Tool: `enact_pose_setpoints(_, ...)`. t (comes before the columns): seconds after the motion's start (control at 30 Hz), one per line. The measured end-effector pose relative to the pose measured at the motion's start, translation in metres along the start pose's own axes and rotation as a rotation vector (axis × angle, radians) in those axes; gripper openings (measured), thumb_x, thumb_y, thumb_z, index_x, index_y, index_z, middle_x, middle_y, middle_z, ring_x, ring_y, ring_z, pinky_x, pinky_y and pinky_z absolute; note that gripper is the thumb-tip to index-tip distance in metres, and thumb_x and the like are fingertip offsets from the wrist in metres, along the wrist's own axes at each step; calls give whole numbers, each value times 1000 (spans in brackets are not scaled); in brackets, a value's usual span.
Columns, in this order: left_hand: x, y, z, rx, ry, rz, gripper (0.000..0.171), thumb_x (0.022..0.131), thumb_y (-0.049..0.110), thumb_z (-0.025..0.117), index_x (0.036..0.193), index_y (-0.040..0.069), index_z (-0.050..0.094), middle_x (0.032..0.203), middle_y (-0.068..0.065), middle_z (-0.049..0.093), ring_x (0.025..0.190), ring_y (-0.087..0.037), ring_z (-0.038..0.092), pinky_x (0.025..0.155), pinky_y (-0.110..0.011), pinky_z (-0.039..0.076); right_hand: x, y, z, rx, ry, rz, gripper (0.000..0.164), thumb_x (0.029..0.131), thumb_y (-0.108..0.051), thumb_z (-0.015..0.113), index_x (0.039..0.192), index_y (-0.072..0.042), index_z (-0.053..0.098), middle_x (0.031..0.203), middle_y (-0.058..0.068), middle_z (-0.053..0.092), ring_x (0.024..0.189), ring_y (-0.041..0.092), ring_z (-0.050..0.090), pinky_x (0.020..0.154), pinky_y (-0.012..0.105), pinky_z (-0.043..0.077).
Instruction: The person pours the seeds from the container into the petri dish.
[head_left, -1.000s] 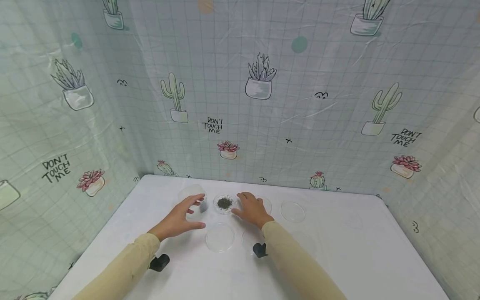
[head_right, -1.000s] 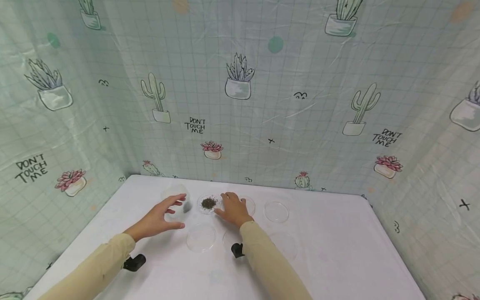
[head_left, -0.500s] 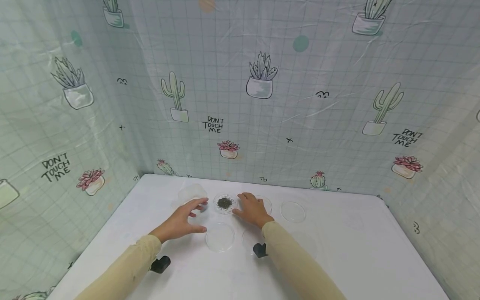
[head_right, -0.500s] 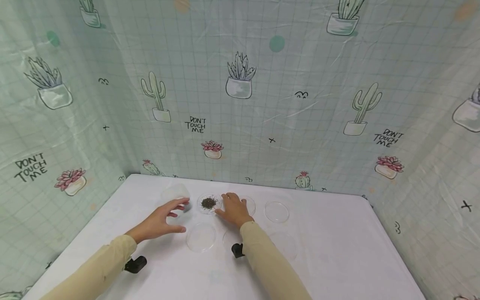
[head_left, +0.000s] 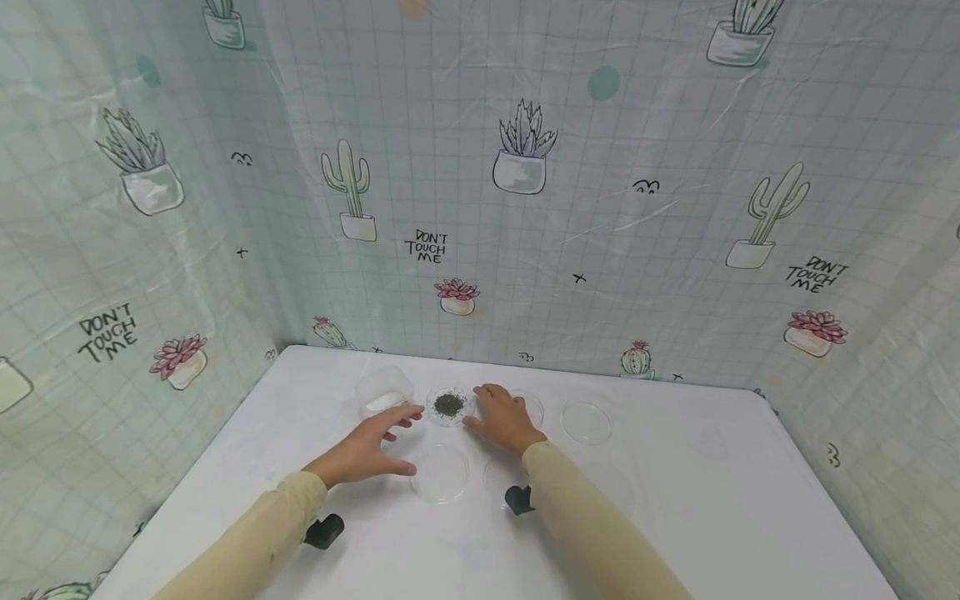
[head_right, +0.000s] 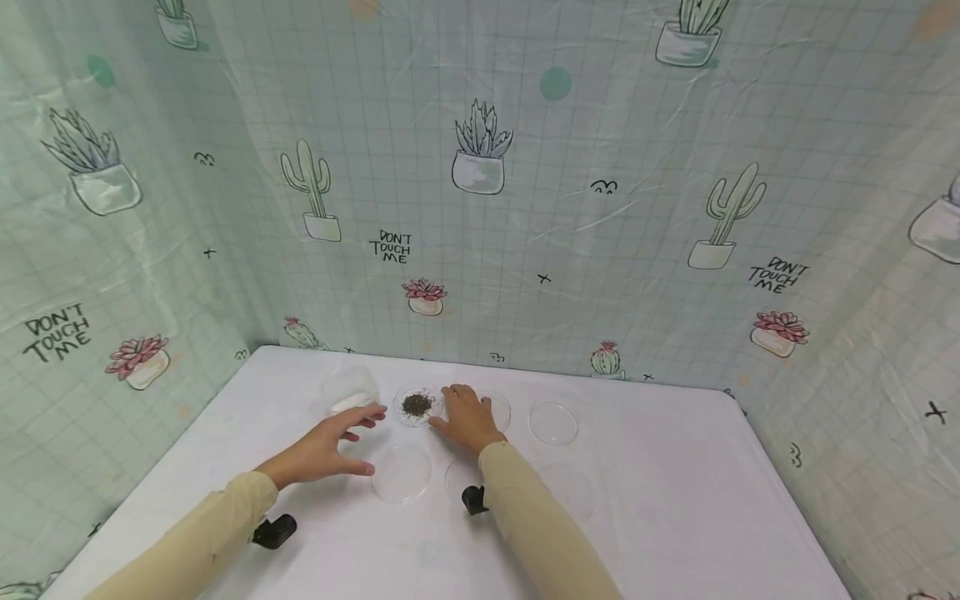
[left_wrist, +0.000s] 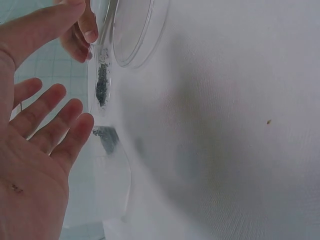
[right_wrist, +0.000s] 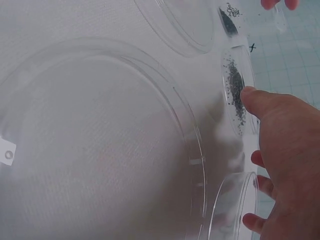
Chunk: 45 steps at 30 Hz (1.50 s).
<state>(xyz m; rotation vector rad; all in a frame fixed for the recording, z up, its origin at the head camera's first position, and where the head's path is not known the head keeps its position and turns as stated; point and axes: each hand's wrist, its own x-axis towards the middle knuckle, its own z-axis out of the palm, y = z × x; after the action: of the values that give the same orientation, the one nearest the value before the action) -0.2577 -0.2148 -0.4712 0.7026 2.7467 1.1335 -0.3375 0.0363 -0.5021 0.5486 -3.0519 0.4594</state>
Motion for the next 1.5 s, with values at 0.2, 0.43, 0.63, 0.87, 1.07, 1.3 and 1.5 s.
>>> enact_pose_setpoints(0.2,1,-2,2,1,-26,25,86,70,26,86,143,15,42,143,-9,50,126,-29,51,97,-47,51,3,-2,0,0,-13,-3,65,91,-51,59,143,-15,45,149,8,44,140,25,39,108,53,38)
enact_pose_setpoints(0.43,-1,-5,10,-9,-59,11,90,68,28,88,143,10,43,144,-9,49,130,-33,47,99,-51,49,3,-3,4,-5,-15,-6,68,91,-52,59,146,-16,42,151,7,42,141,24,38,109,53,38)
enact_pose_setpoints(0.63,0,-5,16,5,-72,-1,90,65,28,89,142,12,44,146,-8,46,133,-31,46,102,-52,47,2,-4,3,12,-13,-21,66,92,-52,57,146,-16,43,150,7,43,141,24,38,108,55,38)
enact_pose_setpoints(0.87,0,-7,21,2,-88,20,90,64,26,90,141,12,46,146,-6,47,138,-31,41,112,-54,36,3,-4,5,12,-9,-30,67,94,-53,53,147,-15,40,151,8,42,141,24,38,107,55,37)
enact_pose_setpoints(1.07,2,-7,25,39,-104,47,90,64,28,89,141,12,45,146,-7,47,138,-29,41,114,-51,34,2,-5,4,25,-10,-26,65,94,-51,53,147,-15,41,150,8,42,141,24,37,109,56,36)
enact_pose_setpoints(1.3,4,-8,27,72,-125,55,91,64,31,89,142,11,45,147,-7,46,138,-29,41,114,-50,34,3,-5,6,2,-1,-26,65,93,-53,55,146,-16,43,149,8,44,140,24,39,108,57,37)
enact_pose_setpoints(1.5,6,-10,28,81,-131,69,93,64,32,89,142,12,44,148,-6,46,138,-28,41,115,-50,34,4,-5,8,-8,8,-17,64,93,-52,55,145,-16,44,148,7,45,140,24,39,108,56,38)
